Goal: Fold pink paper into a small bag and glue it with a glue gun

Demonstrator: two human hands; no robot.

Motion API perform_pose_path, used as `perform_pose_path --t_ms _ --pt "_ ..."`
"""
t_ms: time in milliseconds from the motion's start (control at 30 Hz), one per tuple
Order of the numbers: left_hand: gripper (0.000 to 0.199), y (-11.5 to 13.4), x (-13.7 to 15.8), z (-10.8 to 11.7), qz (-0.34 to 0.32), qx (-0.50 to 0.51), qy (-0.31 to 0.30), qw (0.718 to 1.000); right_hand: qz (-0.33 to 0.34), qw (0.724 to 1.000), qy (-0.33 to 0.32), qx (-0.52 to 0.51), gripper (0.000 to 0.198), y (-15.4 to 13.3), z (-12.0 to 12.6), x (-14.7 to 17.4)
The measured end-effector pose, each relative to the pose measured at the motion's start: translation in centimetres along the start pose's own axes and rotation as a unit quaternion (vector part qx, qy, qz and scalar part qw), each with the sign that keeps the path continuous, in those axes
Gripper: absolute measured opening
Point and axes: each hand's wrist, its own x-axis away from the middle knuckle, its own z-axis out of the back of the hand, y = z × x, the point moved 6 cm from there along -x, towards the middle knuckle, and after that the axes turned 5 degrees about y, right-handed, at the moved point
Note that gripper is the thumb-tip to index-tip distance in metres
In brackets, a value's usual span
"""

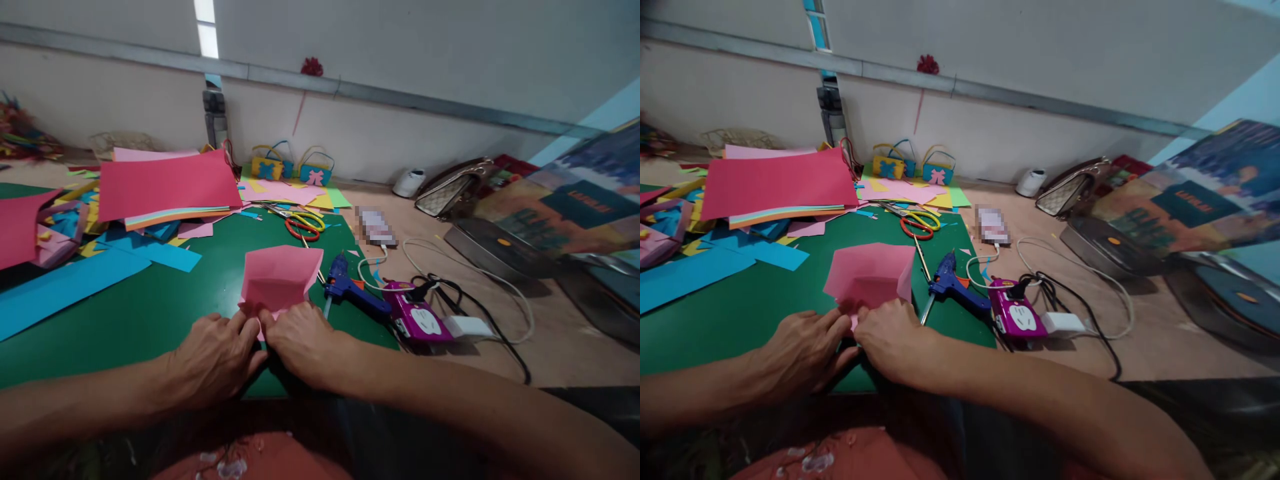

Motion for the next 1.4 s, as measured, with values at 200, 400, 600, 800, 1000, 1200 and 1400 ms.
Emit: perform_pose_path --t_ms 200,400,600,800,1000,1200,1400 --pt "0.026 -0.1 0.0 0.0 -0.001 0.003 0.000 1.000 -0.024 1.000 -0.006 0.004 0.030 -0.1 -0.1 1.0" --pt "0.024 -0.4 0.1 -0.4 0.001 0.021 0.002 1.000 -0.030 1.000 0.004 0.003 0.030 0.0 -0.2 0.2" --pt "0.029 -0.2 0.1 -0.1 -0.005 0.017 -0.008 1.000 -0.018 1.000 -0.015 0.000 0.024 -0.3 0.3 0.1" --pt "0.037 -0.4 0.3 -0.6 -0.012 0.000 -0.037 0.999 -0.022 0.999 -0.041 -0.007 0.024 -0.5 1.0 1.8" --pt "0.046 -2.2 -0.3 -1.0 0.015 -0.031 -0.054 0.998 -0.079 0.996 0.003 -0.039 0.018 4.3 4.6 4.2" --pt "0.041 -5.0 -2.5 -2.1 0.056 -0.018 -0.036 0.998 -0.254 0.953 0.150 -0.065 0.023 18.5 7.9 6.7" --pt "0.035 -5.0 -4.4 -3.7 0.045 -0.009 0.013 0.999 -0.340 0.927 0.153 -0.032 0.030 30.9 3.8 7.1"
